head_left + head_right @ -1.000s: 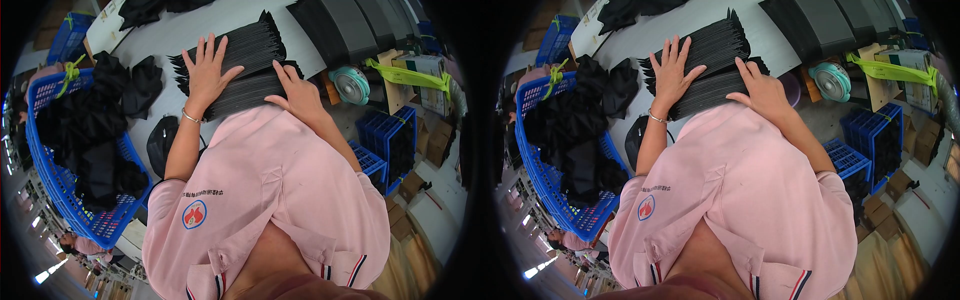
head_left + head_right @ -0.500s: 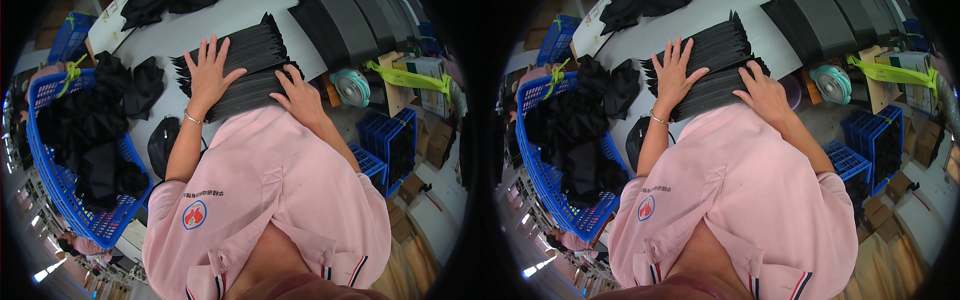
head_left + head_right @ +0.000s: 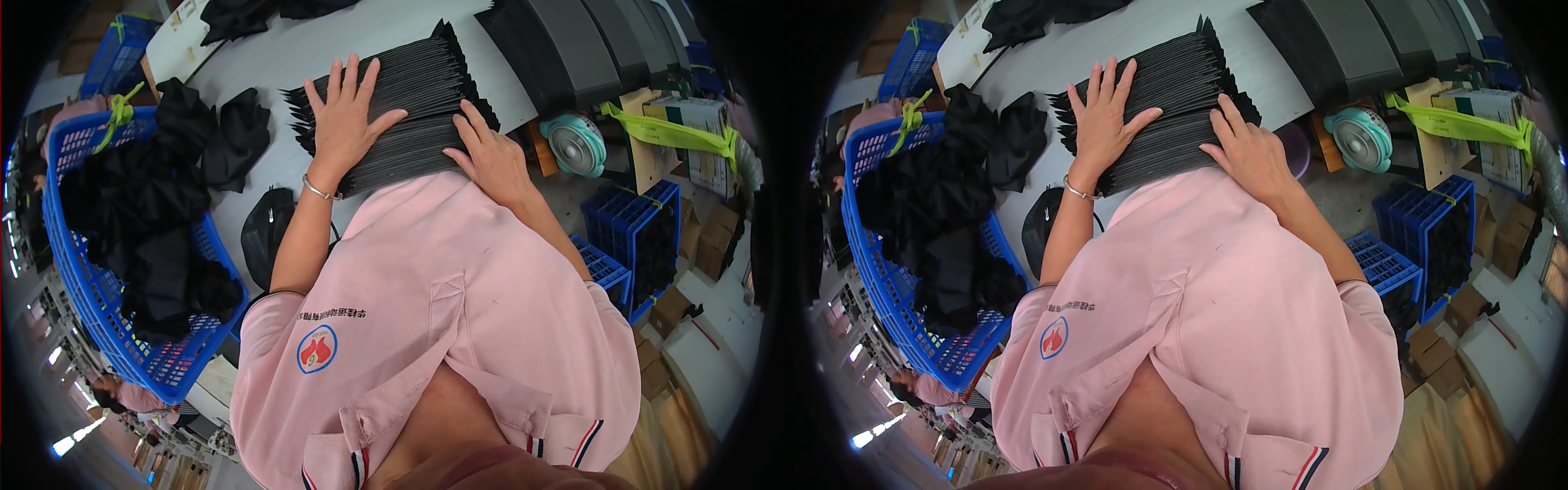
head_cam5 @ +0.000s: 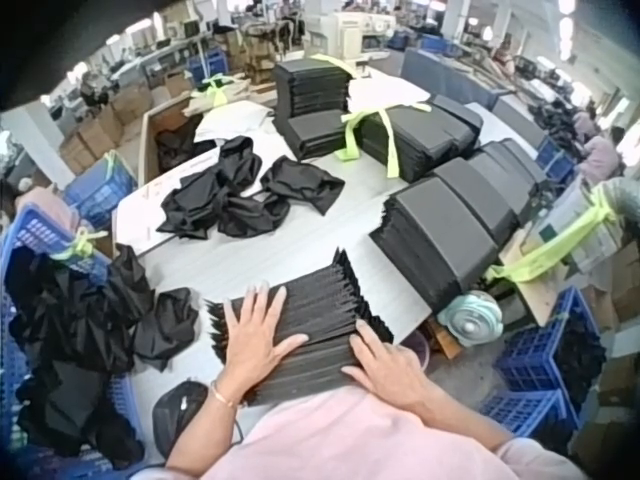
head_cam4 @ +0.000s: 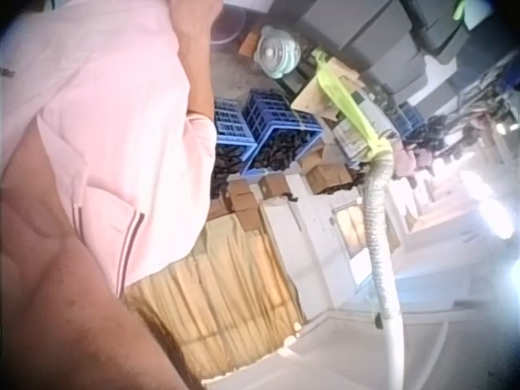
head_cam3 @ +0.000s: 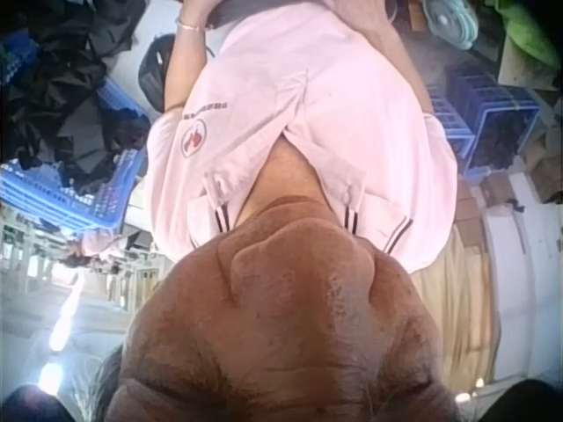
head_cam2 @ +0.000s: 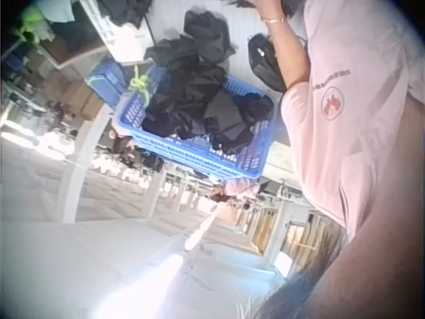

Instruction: Organizing and stacking black accordion-style industrial parts on a table.

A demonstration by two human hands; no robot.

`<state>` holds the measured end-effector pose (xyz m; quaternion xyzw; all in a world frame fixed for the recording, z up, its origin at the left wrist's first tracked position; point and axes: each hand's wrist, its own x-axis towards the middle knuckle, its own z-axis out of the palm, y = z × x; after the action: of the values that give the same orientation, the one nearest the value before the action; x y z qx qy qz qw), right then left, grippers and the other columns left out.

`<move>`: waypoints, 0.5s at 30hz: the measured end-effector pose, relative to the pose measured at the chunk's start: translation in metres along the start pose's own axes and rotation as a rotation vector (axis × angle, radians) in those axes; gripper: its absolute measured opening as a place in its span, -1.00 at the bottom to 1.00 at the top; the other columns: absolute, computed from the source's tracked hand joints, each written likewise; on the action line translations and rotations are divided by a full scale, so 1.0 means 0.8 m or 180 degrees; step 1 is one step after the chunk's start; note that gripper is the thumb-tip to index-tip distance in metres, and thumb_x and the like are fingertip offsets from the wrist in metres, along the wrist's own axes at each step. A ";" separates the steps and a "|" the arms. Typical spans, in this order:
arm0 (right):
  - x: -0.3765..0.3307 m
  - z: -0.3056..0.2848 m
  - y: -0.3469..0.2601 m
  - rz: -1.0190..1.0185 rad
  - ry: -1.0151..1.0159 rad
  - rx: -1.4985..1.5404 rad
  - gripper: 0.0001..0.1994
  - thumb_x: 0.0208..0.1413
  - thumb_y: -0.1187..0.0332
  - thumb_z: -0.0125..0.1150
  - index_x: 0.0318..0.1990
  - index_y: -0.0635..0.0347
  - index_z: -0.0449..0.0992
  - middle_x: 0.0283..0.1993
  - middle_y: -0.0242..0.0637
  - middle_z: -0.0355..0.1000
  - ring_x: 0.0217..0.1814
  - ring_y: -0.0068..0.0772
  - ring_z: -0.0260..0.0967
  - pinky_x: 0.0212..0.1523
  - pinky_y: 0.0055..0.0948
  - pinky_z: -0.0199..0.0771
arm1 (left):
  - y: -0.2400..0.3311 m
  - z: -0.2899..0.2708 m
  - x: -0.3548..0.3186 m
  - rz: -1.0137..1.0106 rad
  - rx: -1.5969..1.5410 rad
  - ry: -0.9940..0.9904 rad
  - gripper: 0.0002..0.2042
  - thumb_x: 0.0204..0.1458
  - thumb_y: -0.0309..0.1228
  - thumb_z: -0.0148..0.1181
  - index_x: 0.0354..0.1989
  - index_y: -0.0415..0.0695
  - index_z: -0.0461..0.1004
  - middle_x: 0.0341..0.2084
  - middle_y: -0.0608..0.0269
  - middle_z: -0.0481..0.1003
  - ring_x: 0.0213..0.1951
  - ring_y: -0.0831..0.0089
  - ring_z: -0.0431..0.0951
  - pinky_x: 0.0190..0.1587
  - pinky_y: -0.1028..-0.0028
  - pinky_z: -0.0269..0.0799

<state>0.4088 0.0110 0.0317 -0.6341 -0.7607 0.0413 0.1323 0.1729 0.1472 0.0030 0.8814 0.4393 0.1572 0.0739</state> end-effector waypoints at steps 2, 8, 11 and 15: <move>0.003 0.001 0.001 -0.0039 0.0038 0.0023 -0.46 0.20 0.06 0.34 0.17 0.23 0.39 0.32 -0.13 0.35 -0.41 -0.32 0.52 -0.38 -0.37 0.59 | -0.001 0.000 0.000 -0.0020 0.0012 -0.0030 -0.13 0.11 0.32 0.14 0.54 0.15 0.14 0.53 0.11 0.10 0.54 0.02 0.02 0.45 -0.34 -0.32; 0.018 -0.013 -0.012 0.0236 -0.0154 0.0170 -0.30 0.18 -0.03 0.33 0.35 0.21 0.30 0.14 -0.21 0.36 -0.43 -0.31 0.51 -0.46 -0.37 0.56 | -0.001 0.000 0.001 0.0002 0.0068 -0.0025 -0.12 0.11 0.35 0.11 0.54 0.14 0.15 0.54 0.11 0.08 0.55 0.03 0.00 0.46 -0.32 -0.35; 0.023 -0.007 -0.014 0.0352 -0.0371 -0.0157 -0.24 0.18 -0.09 0.30 0.39 0.18 0.27 0.12 -0.22 0.35 -0.45 -0.30 0.49 -0.49 -0.38 0.55 | -0.001 0.001 0.001 -0.0013 0.0069 -0.0050 -0.11 0.11 0.35 0.10 0.54 0.15 0.14 0.54 0.11 0.07 0.55 0.04 -0.01 0.47 -0.32 -0.37; 0.018 -0.004 -0.012 0.0273 -0.0229 -0.0164 -0.27 0.18 -0.11 0.29 0.36 0.18 0.31 0.11 -0.21 0.34 -0.45 -0.30 0.49 -0.49 -0.37 0.55 | -0.001 0.002 0.000 -0.0027 0.0057 -0.0058 -0.16 0.16 0.31 0.07 0.55 0.16 0.12 0.55 0.13 0.05 0.55 0.05 -0.02 0.46 -0.33 -0.36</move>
<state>0.3979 0.0227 0.0393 -0.6674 -0.7379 0.0501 0.0867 0.1729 0.1475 0.0016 0.8815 0.4437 0.1449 0.0706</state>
